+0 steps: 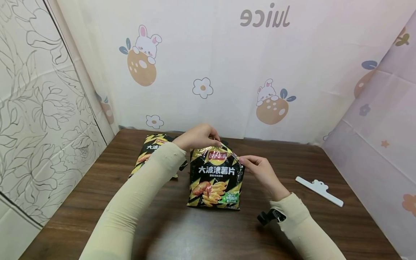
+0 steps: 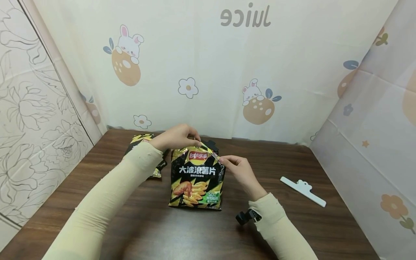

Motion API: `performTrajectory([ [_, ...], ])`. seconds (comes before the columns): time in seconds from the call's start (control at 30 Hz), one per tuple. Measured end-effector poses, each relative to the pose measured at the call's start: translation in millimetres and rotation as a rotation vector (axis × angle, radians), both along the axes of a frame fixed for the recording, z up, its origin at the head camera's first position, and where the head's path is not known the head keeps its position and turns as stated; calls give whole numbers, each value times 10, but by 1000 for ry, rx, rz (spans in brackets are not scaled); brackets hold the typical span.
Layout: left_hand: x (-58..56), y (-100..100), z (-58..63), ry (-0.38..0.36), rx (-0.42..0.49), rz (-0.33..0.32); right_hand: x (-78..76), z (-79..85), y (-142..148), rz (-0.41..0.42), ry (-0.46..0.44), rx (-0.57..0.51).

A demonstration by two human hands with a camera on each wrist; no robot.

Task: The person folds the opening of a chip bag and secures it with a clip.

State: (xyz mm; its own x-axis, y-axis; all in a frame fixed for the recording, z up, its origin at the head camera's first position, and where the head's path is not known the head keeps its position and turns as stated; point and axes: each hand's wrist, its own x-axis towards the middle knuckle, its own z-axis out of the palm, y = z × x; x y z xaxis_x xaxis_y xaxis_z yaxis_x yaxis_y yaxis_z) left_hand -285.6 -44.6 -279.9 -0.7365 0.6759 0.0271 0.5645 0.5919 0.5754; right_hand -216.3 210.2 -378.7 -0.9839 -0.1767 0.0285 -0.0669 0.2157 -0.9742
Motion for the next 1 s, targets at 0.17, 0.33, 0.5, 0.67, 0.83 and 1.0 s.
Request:
performTrajectory([
  [0.17, -1, 1, -6, 3, 1, 3, 2, -5, -13, -15, 10, 27],
  [0.33, -4, 9, -16, 11, -3, 4, 4, -8, -31, -26, 13, 39],
  [0.5, -4, 12, -20, 9, 1, 6, 0, -4, -45, -49, 33, 76],
  [0.67, -5, 13, -28, 9, 4, 9, 15, 9, -58, -71, 60, 124],
  [0.83, 7, 21, -24, 17, -12, 12, 40, 18, -81, -80, 91, 126],
  [1.0, 16, 30, -23, 41, -18, 12, 53, 3, -92, -99, 152, 146],
])
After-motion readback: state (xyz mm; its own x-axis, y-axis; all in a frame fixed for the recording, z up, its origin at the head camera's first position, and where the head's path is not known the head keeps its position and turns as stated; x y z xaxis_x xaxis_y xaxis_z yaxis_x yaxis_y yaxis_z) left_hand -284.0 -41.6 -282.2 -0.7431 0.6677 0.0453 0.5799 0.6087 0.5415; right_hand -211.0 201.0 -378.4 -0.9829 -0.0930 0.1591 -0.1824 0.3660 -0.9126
